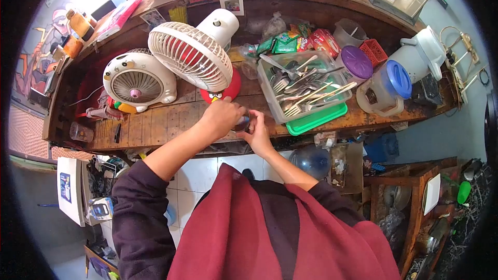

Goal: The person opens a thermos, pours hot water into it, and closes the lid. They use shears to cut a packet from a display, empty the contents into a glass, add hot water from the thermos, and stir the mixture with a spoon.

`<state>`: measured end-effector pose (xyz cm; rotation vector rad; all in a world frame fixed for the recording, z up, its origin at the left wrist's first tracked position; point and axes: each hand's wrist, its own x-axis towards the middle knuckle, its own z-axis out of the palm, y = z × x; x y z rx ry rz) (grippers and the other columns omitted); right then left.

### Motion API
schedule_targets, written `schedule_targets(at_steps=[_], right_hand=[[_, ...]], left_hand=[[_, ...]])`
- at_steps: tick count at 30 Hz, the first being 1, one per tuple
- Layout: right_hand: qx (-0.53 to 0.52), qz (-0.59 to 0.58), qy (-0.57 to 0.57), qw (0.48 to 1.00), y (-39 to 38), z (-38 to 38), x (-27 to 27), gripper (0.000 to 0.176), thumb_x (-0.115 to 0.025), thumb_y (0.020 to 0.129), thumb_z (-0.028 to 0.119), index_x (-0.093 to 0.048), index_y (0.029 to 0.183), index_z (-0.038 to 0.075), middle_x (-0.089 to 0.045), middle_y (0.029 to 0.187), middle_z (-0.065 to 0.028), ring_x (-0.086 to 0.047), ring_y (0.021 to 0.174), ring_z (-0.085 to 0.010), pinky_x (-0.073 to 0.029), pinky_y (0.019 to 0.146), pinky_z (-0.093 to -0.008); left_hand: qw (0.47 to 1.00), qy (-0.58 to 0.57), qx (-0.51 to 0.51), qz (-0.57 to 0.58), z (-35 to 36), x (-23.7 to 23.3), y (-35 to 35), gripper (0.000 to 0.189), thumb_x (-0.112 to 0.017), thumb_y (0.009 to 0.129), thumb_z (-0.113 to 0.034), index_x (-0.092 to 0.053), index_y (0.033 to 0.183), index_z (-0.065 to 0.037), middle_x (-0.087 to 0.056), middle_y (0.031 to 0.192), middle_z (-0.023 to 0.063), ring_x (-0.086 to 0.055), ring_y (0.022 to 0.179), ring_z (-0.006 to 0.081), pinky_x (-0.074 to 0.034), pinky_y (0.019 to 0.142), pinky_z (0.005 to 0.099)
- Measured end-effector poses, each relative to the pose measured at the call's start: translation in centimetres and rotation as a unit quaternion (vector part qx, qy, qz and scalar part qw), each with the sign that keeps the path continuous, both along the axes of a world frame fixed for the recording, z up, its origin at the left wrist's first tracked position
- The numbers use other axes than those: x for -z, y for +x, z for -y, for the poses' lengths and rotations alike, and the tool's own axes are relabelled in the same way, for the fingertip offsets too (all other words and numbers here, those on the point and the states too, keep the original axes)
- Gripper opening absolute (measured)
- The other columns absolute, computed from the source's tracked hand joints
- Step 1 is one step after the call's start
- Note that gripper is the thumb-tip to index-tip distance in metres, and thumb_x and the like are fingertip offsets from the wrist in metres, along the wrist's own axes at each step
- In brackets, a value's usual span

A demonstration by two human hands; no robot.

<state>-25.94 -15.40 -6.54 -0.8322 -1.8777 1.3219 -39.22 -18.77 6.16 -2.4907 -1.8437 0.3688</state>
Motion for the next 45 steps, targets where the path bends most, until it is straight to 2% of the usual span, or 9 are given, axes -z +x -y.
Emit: schedule_targets(at_steps=[10, 14, 24, 26, 33, 36, 40, 43, 45], right_hand=[[0.028, -0.030, -0.033, 0.999, 5.3, 3.4, -1.9, 0.070, -0.078, 0.055, 0.006, -0.036, 0.111, 0.004, -0.030, 0.062, 0.0031, -0.028, 0.055, -0.0075, -0.028, 0.050, -0.0219], [0.048, -0.084, -0.060, 0.993, 9.8, 4.9, -4.1, 0.066, -0.074, 0.059, 0.004, -0.037, 0.113, 0.005, -0.053, 0.079, -0.0050, -0.051, 0.071, -0.0128, -0.040, 0.061, -0.0248], [0.348, -0.059, -0.032, 0.935, 23.4, 3.7, -3.7, 0.068, -0.074, 0.059, 0.001, -0.034, 0.114, 0.004, -0.049, 0.072, 0.0004, -0.035, 0.059, -0.0047, -0.031, 0.051, -0.0189], [0.389, -0.102, -0.006, 0.916, 27.0, 2.8, -2.7, 0.066, -0.073, 0.059, 0.000, -0.035, 0.113, 0.003, -0.039, 0.068, 0.0050, -0.027, 0.056, -0.0032, -0.026, 0.050, -0.0169], [0.499, -0.134, 0.025, 0.856, 41.0, 0.0, -1.0, 0.067, -0.074, 0.058, -0.002, -0.035, 0.112, 0.003, -0.043, 0.072, 0.0045, -0.030, 0.058, -0.0020, -0.026, 0.052, -0.0159], [0.554, -0.133, 0.014, 0.822, 47.0, -0.8, -0.9, 0.065, -0.074, 0.059, 0.002, -0.038, 0.112, 0.002, -0.030, 0.064, 0.0046, -0.027, 0.056, -0.0059, -0.028, 0.051, -0.0185], [0.592, -0.052, -0.025, 0.804, 54.2, -0.9, -2.0, 0.064, -0.074, 0.058, 0.003, -0.038, 0.111, 0.002, -0.030, 0.062, 0.0048, -0.028, 0.056, -0.0058, -0.028, 0.051, -0.0190], [0.601, -0.037, -0.017, 0.798, 58.0, -1.5, -1.1, 0.065, -0.075, 0.058, 0.002, -0.038, 0.112, 0.002, -0.030, 0.063, 0.0046, -0.029, 0.057, -0.0058, -0.028, 0.052, -0.0190], [0.603, -0.045, -0.042, 0.795, 59.1, -2.6, -1.8, 0.065, -0.073, 0.055, -0.002, -0.039, 0.110, 0.004, -0.030, 0.064, 0.0053, -0.029, 0.057, -0.0047, -0.027, 0.053, -0.0179]], left_hand=[[0.995, -0.045, 0.058, 0.074, 2.3, -3.2, 2.9, 0.038, -0.056, 0.066, -0.008, -0.049, 0.103, -0.007, -0.055, 0.092, 0.0076, -0.052, 0.084, 0.0260, -0.047, 0.065, 0.0341], [0.983, -0.108, 0.131, 0.069, 1.9, -4.9, 6.1, 0.042, -0.058, 0.065, -0.008, -0.048, 0.106, -0.008, -0.055, 0.095, 0.0072, -0.051, 0.086, 0.0259, -0.046, 0.066, 0.0342], [0.889, -0.038, 0.212, 0.405, -4.8, -3.2, 17.3, 0.064, -0.063, 0.052, 0.002, -0.046, 0.113, -0.011, -0.049, 0.111, 0.0085, -0.047, 0.098, 0.0285, -0.038, 0.082, 0.0362], [0.878, -0.038, 0.224, 0.422, -5.9, -0.8, 20.8, 0.067, -0.065, 0.053, 0.002, -0.043, 0.115, -0.008, -0.049, 0.113, 0.0103, -0.046, 0.103, 0.0271, -0.036, 0.088, 0.0348], [0.565, -0.104, -0.041, 0.818, -8.9, 10.2, 36.8, 0.080, -0.063, 0.067, 0.003, -0.013, 0.129, -0.005, -0.037, 0.117, 0.0128, -0.040, 0.109, 0.0205, -0.031, 0.092, 0.0313], [0.473, -0.269, -0.206, 0.813, -11.3, 13.3, 42.8, 0.062, -0.056, 0.076, -0.005, -0.020, 0.127, -0.015, -0.039, 0.115, 0.0074, -0.042, 0.100, 0.0167, -0.043, 0.075, 0.0354], [0.539, -0.429, -0.341, 0.640, -15.3, 20.8, 50.4, 0.047, -0.060, 0.075, -0.027, -0.036, 0.114, -0.022, -0.046, 0.106, -0.0010, -0.044, 0.095, 0.0142, -0.043, 0.067, 0.0358], [0.483, -0.523, -0.339, 0.615, -17.8, 27.4, 54.3, 0.035, -0.061, 0.074, -0.026, -0.044, 0.105, -0.022, -0.052, 0.090, -0.0019, -0.049, 0.083, 0.0134, -0.045, 0.062, 0.0373], [0.472, -0.485, -0.402, 0.617, -18.2, 34.2, 56.9, 0.066, -0.062, 0.071, -0.038, -0.026, 0.124, -0.024, -0.048, 0.106, 0.0056, -0.048, 0.092, 0.0227, -0.045, 0.067, 0.0473]])
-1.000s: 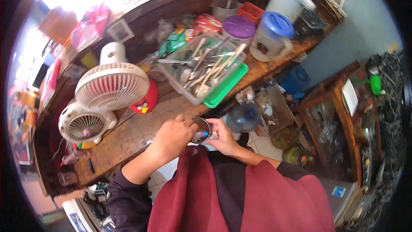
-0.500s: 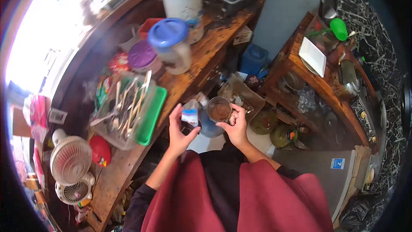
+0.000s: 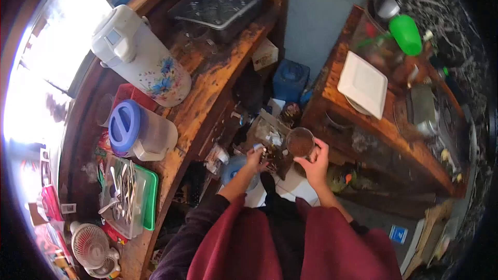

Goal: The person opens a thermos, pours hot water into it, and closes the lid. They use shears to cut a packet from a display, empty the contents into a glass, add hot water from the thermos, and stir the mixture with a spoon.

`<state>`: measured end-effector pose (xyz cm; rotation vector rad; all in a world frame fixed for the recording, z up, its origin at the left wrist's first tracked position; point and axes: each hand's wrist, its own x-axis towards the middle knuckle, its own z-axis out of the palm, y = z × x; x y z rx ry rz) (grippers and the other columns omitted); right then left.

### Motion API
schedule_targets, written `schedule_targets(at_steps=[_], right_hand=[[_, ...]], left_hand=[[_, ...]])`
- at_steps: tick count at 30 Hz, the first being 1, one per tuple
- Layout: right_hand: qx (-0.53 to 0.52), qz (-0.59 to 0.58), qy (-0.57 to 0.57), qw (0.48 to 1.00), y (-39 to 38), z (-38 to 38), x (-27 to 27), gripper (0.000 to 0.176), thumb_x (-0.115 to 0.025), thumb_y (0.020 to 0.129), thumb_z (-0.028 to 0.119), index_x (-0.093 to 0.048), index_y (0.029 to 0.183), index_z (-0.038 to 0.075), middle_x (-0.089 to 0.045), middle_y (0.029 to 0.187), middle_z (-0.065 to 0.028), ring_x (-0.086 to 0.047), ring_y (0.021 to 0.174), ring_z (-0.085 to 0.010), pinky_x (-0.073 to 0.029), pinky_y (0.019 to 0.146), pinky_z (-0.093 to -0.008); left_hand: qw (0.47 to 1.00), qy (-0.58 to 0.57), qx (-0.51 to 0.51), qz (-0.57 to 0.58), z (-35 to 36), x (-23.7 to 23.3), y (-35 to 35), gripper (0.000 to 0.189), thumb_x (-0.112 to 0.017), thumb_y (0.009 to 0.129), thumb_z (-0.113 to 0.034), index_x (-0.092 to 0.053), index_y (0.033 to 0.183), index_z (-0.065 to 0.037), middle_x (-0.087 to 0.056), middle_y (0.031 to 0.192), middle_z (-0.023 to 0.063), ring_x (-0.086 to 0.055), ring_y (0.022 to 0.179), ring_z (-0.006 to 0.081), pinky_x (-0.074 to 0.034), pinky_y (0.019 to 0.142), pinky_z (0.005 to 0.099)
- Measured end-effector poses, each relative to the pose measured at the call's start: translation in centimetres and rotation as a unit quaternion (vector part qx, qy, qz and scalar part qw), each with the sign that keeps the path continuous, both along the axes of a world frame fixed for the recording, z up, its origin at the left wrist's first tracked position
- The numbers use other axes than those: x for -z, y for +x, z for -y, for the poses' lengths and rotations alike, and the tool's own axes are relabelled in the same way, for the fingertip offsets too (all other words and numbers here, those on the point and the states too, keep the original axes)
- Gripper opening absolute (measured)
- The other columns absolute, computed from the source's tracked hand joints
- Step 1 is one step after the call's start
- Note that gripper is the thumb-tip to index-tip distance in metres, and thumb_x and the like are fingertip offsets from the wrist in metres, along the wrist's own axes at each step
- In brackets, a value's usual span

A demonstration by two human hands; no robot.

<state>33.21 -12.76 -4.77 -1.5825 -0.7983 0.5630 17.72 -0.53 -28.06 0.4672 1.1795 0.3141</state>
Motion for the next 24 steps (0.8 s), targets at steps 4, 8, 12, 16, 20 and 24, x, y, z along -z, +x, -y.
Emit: schedule_targets(at_steps=[4, 8, 12, 16, 20, 24], right_hand=[[-0.043, -0.014, -0.022, 0.999, 1.0, -1.8, 1.9, 0.065, -0.072, 0.056, -0.004, -0.038, 0.111, 0.003, -0.035, 0.068, 0.0050, -0.030, 0.058, -0.0047, -0.029, 0.054, -0.0177], [-0.104, -0.048, -0.019, 0.993, 0.0, -4.3, 2.1, 0.065, -0.070, 0.056, -0.006, -0.037, 0.112, 0.003, -0.041, 0.074, 0.0037, -0.031, 0.060, -0.0039, -0.030, 0.057, -0.0161], [-0.190, -0.067, -0.002, 0.979, -2.0, -6.9, 1.4, 0.065, -0.068, 0.056, -0.009, -0.036, 0.112, 0.002, -0.045, 0.079, 0.0016, -0.033, 0.062, -0.0034, -0.031, 0.059, -0.0151], [-0.331, -0.086, 0.020, 0.939, -5.6, -9.4, -0.7, 0.067, -0.073, 0.057, -0.003, -0.036, 0.113, 0.002, -0.037, 0.071, 0.0046, -0.030, 0.060, -0.0043, -0.029, 0.055, -0.0168], [-0.461, -0.119, 0.038, 0.878, -10.8, -11.1, -3.2, 0.067, -0.073, 0.057, -0.003, -0.036, 0.113, 0.002, -0.042, 0.074, 0.0039, -0.031, 0.060, -0.0029, -0.030, 0.056, -0.0156], [-0.553, -0.129, 0.025, 0.823, -15.9, -11.2, -3.6, 0.068, -0.074, 0.058, 0.000, -0.036, 0.114, 0.002, -0.044, 0.074, 0.0034, -0.031, 0.059, -0.0025, -0.030, 0.055, -0.0148]], left_hand=[[0.990, -0.104, -0.050, 0.080, -0.3, 3.4, 1.7, 0.090, -0.063, 0.067, -0.045, -0.006, 0.132, -0.022, -0.040, 0.121, 0.0122, -0.043, 0.104, 0.0327, -0.040, 0.077, 0.0548], [0.993, 0.081, 0.022, -0.083, -0.4, -3.3, -0.8, 0.075, -0.058, 0.072, -0.045, -0.023, 0.129, -0.012, -0.036, 0.127, 0.0136, -0.039, 0.112, 0.0301, -0.028, 0.091, 0.0486], [0.975, 0.212, 0.049, -0.043, -1.0, -11.2, -8.0, 0.051, -0.053, 0.079, -0.035, -0.040, 0.121, -0.009, -0.044, 0.118, 0.0080, -0.045, 0.103, 0.0207, -0.035, 0.087, 0.0347], [0.883, 0.440, -0.096, -0.132, 2.1, -21.1, -15.9, 0.024, -0.056, 0.079, -0.013, -0.053, 0.100, -0.002, -0.055, 0.089, 0.0028, -0.052, 0.080, 0.0094, -0.043, 0.069, 0.0240], [0.737, 0.509, -0.211, -0.392, 5.2, -31.7, -24.4, 0.018, -0.056, 0.077, -0.010, -0.056, 0.093, -0.003, -0.057, 0.084, 0.0011, -0.049, 0.065, 0.0073, -0.041, 0.058, 0.0233], [0.607, 0.457, -0.228, -0.609, 6.3, -34.4, -33.0, 0.017, -0.055, 0.074, -0.009, -0.057, 0.090, -0.004, -0.057, 0.083, 0.0048, -0.050, 0.064, 0.0130, -0.040, 0.058, 0.0248]])
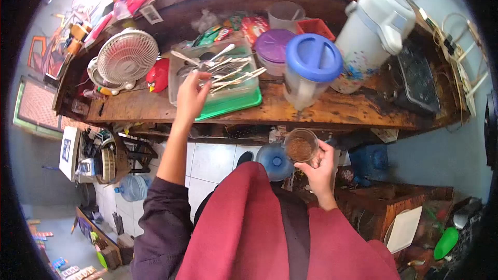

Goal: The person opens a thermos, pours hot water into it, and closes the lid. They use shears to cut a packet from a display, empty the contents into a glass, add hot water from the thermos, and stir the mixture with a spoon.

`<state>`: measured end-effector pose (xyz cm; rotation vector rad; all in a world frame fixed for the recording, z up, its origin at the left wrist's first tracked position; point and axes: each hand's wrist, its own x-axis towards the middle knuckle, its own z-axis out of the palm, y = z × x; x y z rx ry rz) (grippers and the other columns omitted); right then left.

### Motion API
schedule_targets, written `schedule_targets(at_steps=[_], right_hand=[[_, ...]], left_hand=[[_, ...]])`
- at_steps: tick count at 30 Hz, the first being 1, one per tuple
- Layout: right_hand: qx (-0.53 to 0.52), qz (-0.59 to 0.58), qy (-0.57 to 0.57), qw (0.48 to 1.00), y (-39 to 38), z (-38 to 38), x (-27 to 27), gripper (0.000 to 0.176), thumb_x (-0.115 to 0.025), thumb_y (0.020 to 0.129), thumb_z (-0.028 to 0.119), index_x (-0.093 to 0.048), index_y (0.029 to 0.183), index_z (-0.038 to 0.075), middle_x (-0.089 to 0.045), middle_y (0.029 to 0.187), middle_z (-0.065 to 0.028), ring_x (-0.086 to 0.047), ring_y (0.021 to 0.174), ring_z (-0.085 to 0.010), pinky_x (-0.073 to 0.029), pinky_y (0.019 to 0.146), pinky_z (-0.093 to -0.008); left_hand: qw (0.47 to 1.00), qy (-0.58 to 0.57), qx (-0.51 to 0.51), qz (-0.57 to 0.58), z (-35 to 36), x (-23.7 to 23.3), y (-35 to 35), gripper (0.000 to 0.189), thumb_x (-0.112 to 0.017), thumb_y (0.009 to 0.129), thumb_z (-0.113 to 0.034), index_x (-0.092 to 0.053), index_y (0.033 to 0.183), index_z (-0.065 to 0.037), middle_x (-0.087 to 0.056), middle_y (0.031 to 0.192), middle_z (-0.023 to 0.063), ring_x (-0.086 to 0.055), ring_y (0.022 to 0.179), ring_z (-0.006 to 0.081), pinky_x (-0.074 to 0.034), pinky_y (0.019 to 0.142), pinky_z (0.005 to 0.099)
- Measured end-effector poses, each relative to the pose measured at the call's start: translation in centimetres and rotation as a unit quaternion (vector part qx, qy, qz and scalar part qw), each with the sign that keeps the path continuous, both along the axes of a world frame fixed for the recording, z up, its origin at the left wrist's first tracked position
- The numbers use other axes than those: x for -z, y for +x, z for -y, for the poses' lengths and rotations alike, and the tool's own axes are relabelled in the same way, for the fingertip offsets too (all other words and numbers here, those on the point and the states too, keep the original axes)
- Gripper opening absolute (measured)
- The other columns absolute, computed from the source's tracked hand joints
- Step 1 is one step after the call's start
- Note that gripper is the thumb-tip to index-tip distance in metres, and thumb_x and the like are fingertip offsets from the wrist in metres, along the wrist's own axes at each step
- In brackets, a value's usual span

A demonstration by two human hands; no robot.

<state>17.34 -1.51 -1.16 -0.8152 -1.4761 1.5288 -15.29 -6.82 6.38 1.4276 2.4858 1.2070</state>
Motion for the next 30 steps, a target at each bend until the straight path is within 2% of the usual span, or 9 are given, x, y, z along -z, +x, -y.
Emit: schedule_targets(at_steps=[2, 5, 9, 11, 13, 14, 21, 24, 30], right_hand=[[-0.025, -0.021, -0.013, 0.999, -2.9, 0.4, -1.2, 0.068, -0.077, 0.056, 0.003, -0.038, 0.112, 0.003, -0.036, 0.068, 0.0063, -0.028, 0.057, -0.0027, -0.027, 0.052, -0.0157], [-0.045, 0.002, 0.010, 0.999, -5.2, 0.9, -0.4, 0.068, -0.078, 0.055, 0.006, -0.040, 0.111, 0.003, -0.033, 0.065, 0.0071, -0.028, 0.057, -0.0031, -0.025, 0.052, -0.0164], [-0.057, 0.044, 0.011, 0.997, -7.3, 1.3, 0.0, 0.070, -0.079, 0.055, 0.009, -0.040, 0.112, 0.003, -0.031, 0.065, 0.0070, -0.027, 0.055, -0.0036, -0.025, 0.051, -0.0165], [-0.055, 0.054, 0.011, 0.997, -8.1, 1.5, 0.1, 0.070, -0.079, 0.055, 0.009, -0.040, 0.112, 0.003, -0.030, 0.064, 0.0070, -0.026, 0.055, -0.0036, -0.024, 0.051, -0.0165], [-0.054, 0.065, 0.014, 0.996, -9.0, 1.7, 0.1, 0.070, -0.079, 0.056, 0.009, -0.039, 0.113, 0.003, -0.030, 0.064, 0.0071, -0.026, 0.055, -0.0035, -0.024, 0.050, -0.0165], [-0.052, 0.061, 0.009, 0.997, -9.4, 1.7, 0.0, 0.069, -0.078, 0.056, 0.009, -0.039, 0.113, 0.003, -0.029, 0.064, 0.0070, -0.026, 0.054, -0.0034, -0.024, 0.050, -0.0165], [-0.042, 0.061, 0.005, 0.997, -11.2, 2.2, -0.7, 0.069, -0.078, 0.057, 0.008, -0.038, 0.114, 0.002, -0.030, 0.063, 0.0069, -0.025, 0.053, -0.0028, -0.022, 0.049, -0.0162], [-0.041, 0.072, 0.001, 0.997, -11.6, 2.4, -0.6, 0.069, -0.077, 0.057, 0.007, -0.038, 0.113, 0.002, -0.030, 0.063, 0.0070, -0.025, 0.053, -0.0026, -0.023, 0.049, -0.0161], [-0.047, 0.086, -0.005, 0.995, -12.7, 2.9, -0.3, 0.067, -0.077, 0.058, 0.007, -0.039, 0.113, 0.003, -0.030, 0.063, 0.0072, -0.025, 0.053, -0.0030, -0.023, 0.049, -0.0163]], left_hand=[[0.983, -0.008, -0.003, -0.182, 0.2, 1.2, -4.7, 0.014, -0.056, 0.072, -0.009, -0.057, 0.086, -0.006, -0.057, 0.082, 0.0082, -0.055, 0.072, 0.0239, -0.043, 0.062, 0.0330], [0.965, -0.127, -0.011, -0.227, 0.2, 1.7, -8.3, 0.011, -0.056, 0.069, -0.011, -0.056, 0.080, -0.010, -0.057, 0.079, 0.0069, -0.056, 0.073, 0.0258, -0.045, 0.061, 0.0360], [0.944, -0.155, -0.030, -0.289, -1.0, 3.0, -12.3, 0.009, -0.057, 0.067, -0.011, -0.057, 0.076, -0.011, -0.056, 0.076, 0.0066, -0.056, 0.073, 0.0261, -0.045, 0.058, 0.0356], [0.942, -0.179, -0.020, -0.284, -1.3, 2.5, -13.0, 0.010, -0.060, 0.066, -0.016, -0.058, 0.074, -0.011, -0.056, 0.077, 0.0067, -0.056, 0.075, 0.0255, -0.045, 0.061, 0.0360], [0.938, -0.178, 0.133, -0.265, -1.7, 2.5, -13.8, 0.013, -0.062, 0.064, -0.018, -0.057, 0.073, -0.010, -0.056, 0.077, 0.0073, -0.056, 0.074, 0.0266, -0.044, 0.063, 0.0383], [0.932, -0.200, 0.147, -0.266, -1.8, 2.5, -13.8, 0.020, -0.066, 0.062, -0.024, -0.057, 0.073, -0.010, -0.055, 0.077, 0.0068, -0.056, 0.074, 0.0269, -0.044, 0.063, 0.0382], [0.920, -0.269, 0.137, -0.251, -0.5, 2.4, -14.5, 0.025, -0.069, 0.059, -0.028, -0.058, 0.074, -0.012, -0.052, 0.078, 0.0054, -0.054, 0.079, 0.0255, -0.039, 0.067, 0.0385], [0.902, -0.261, 0.089, -0.331, 0.4, 2.2, -13.7, 0.024, -0.070, 0.055, -0.023, -0.058, 0.074, -0.015, -0.053, 0.082, 0.0041, -0.051, 0.082, 0.0227, -0.035, 0.070, 0.0365], [0.915, -0.252, 0.240, -0.204, 0.8, 1.6, -12.9, 0.022, -0.067, 0.057, -0.018, -0.057, 0.077, -0.015, -0.050, 0.083, 0.0032, -0.047, 0.087, 0.0234, -0.032, 0.075, 0.0397]])
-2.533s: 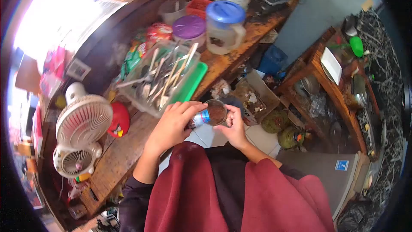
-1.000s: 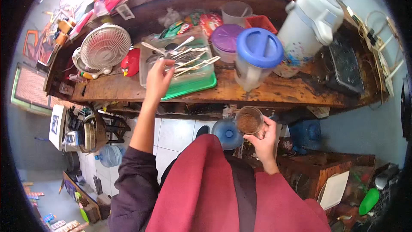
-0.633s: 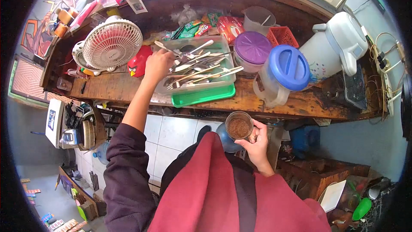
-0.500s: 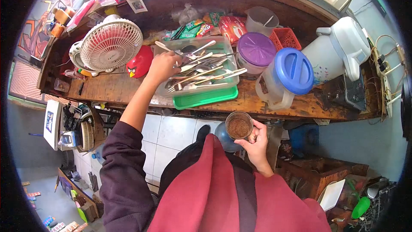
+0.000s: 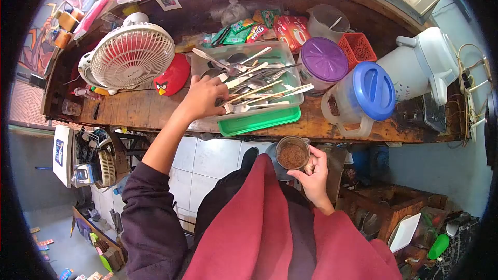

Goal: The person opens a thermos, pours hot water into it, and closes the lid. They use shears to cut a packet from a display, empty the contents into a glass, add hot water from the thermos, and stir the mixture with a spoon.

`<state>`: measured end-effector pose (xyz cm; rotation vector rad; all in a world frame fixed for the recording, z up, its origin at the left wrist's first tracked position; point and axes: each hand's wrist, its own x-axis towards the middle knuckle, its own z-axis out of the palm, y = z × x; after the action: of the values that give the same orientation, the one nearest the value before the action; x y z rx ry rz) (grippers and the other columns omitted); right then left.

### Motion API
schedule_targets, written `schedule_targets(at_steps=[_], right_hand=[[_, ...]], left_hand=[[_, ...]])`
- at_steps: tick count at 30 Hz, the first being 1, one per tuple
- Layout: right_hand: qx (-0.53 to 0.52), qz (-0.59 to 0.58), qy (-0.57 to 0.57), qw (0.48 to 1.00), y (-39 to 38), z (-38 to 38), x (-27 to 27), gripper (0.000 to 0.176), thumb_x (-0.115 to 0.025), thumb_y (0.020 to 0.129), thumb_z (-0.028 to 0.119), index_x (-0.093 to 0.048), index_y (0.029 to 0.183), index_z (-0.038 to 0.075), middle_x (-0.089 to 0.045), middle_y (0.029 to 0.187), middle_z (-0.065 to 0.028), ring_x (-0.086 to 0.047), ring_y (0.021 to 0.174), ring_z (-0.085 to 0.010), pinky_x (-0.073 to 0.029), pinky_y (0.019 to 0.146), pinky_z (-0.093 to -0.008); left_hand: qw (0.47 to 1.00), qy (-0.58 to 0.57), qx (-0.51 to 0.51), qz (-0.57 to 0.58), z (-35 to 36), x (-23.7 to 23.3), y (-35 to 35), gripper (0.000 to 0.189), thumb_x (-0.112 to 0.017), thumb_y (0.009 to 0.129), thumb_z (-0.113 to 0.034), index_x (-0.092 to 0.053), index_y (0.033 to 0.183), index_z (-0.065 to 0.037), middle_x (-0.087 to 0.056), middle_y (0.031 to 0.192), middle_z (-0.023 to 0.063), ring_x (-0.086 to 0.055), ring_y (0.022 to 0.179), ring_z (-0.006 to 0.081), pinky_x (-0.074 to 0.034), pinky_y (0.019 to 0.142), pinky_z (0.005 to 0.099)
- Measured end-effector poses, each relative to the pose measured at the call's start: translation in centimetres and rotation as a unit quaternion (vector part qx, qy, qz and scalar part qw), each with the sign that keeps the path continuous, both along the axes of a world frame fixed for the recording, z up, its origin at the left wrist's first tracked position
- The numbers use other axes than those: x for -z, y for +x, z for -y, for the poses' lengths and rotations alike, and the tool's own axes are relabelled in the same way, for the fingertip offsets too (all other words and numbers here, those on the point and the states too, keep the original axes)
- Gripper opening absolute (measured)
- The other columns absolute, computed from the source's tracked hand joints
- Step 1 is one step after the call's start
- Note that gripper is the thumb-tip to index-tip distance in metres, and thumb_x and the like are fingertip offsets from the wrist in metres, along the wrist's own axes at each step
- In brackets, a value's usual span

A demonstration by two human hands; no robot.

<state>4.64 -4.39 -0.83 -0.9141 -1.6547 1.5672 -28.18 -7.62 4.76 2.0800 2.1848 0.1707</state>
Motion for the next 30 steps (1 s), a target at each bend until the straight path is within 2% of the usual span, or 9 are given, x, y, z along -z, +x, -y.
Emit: schedule_targets(at_steps=[6, 10, 12, 14, 15, 21, 24, 29, 30], right_hand=[[-0.008, 0.014, -0.001, 1.000, -0.6, 0.0, 0.0, 0.068, -0.077, 0.058, 0.006, -0.038, 0.113, 0.003, -0.029, 0.062, 0.0073, -0.025, 0.053, -0.0033, -0.023, 0.049, -0.0164], [-0.001, 0.025, 0.007, 1.000, -0.7, 0.0, -0.3, 0.068, -0.077, 0.057, 0.006, -0.038, 0.113, 0.003, -0.029, 0.062, 0.0072, -0.025, 0.053, -0.0033, -0.023, 0.049, -0.0163], [0.001, 0.020, -0.002, 1.000, -0.8, -0.1, -0.1, 0.068, -0.077, 0.057, 0.005, -0.038, 0.113, 0.003, -0.030, 0.062, 0.0071, -0.025, 0.054, -0.0033, -0.023, 0.049, -0.0164], [0.004, 0.028, -0.002, 1.000, -0.9, -0.2, 0.0, 0.068, -0.077, 0.057, 0.005, -0.038, 0.113, 0.003, -0.030, 0.063, 0.0070, -0.026, 0.054, -0.0032, -0.024, 0.050, -0.0163], [0.006, 0.035, -0.001, 0.999, -1.0, -0.3, 0.1, 0.068, -0.077, 0.057, 0.005, -0.038, 0.113, 0.003, -0.031, 0.063, 0.0069, -0.026, 0.054, -0.0032, -0.024, 0.050, -0.0163], [0.029, 0.032, -0.004, 0.999, -1.7, -0.4, 0.1, 0.068, -0.077, 0.057, 0.005, -0.038, 0.113, 0.003, -0.031, 0.063, 0.0068, -0.026, 0.054, -0.0031, -0.024, 0.050, -0.0164], [0.033, 0.032, -0.010, 0.999, -1.4, -0.4, 0.3, 0.068, -0.077, 0.057, 0.005, -0.038, 0.112, 0.003, -0.031, 0.063, 0.0069, -0.026, 0.054, -0.0031, -0.024, 0.050, -0.0164], [0.042, 0.029, -0.019, 0.999, -0.9, -0.2, 0.3, 0.068, -0.077, 0.057, 0.006, -0.038, 0.113, 0.003, -0.030, 0.062, 0.0070, -0.026, 0.054, -0.0034, -0.024, 0.050, -0.0164], [0.041, 0.027, -0.014, 0.999, -0.8, -0.2, 0.2, 0.068, -0.077, 0.058, 0.006, -0.038, 0.113, 0.003, -0.030, 0.061, 0.0070, -0.026, 0.054, -0.0035, -0.024, 0.050, -0.0164]], left_hand=[[0.996, 0.060, -0.040, -0.049, -0.7, 1.8, -1.5, 0.016, -0.060, 0.061, -0.006, -0.055, 0.074, -0.014, -0.049, 0.081, 0.0035, -0.048, 0.086, 0.0238, -0.031, 0.076, 0.0413], [0.994, 0.084, -0.017, -0.061, -1.0, 1.5, -0.9, 0.017, -0.061, 0.061, -0.006, -0.057, 0.075, -0.014, -0.049, 0.082, 0.0029, -0.048, 0.086, 0.0232, -0.031, 0.078, 0.0413], [0.991, 0.115, 0.060, 0.041, -1.6, 0.6, 0.7, 0.018, -0.062, 0.061, -0.007, -0.059, 0.076, -0.016, -0.049, 0.082, 0.0019, -0.047, 0.086, 0.0224, -0.031, 0.081, 0.0413], [0.987, 0.105, 0.114, 0.050, -2.8, 0.4, 2.8, 0.016, -0.061, 0.062, -0.010, -0.061, 0.076, -0.017, -0.049, 0.082, 0.0005, -0.047, 0.085, 0.0203, -0.031, 0.082, 0.0402], [0.988, 0.053, 0.141, 0.028, -3.7, 0.6, 3.4, 0.013, -0.062, 0.064, -0.015, -0.062, 0.076, -0.018, -0.048, 0.081, 0.0006, -0.047, 0.084, 0.0202, -0.032, 0.082, 0.0398], [0.970, 0.071, 0.177, -0.148, -7.5, 3.8, 4.8, 0.016, -0.065, 0.064, -0.029, -0.064, 0.077, -0.019, -0.046, 0.082, 0.0020, -0.046, 0.084, 0.0201, -0.032, 0.081, 0.0395], [0.977, 0.055, 0.162, -0.127, -8.1, 4.3, 5.4, 0.017, -0.066, 0.061, -0.030, -0.064, 0.075, -0.019, -0.046, 0.084, 0.0023, -0.045, 0.085, 0.0202, -0.032, 0.080, 0.0393], [0.986, 0.035, 0.103, 0.128, -9.2, 4.3, 5.3, 0.014, -0.070, 0.057, -0.024, -0.063, 0.067, -0.018, -0.049, 0.081, 0.0026, -0.047, 0.087, 0.0204, -0.031, 0.081, 0.0402], [0.977, 0.089, 0.110, 0.158, -9.2, 3.7, 5.0, 0.013, -0.069, 0.058, -0.021, -0.063, 0.068, -0.015, -0.052, 0.079, 0.0025, -0.050, 0.080, 0.0206, -0.036, 0.074, 0.0379]])
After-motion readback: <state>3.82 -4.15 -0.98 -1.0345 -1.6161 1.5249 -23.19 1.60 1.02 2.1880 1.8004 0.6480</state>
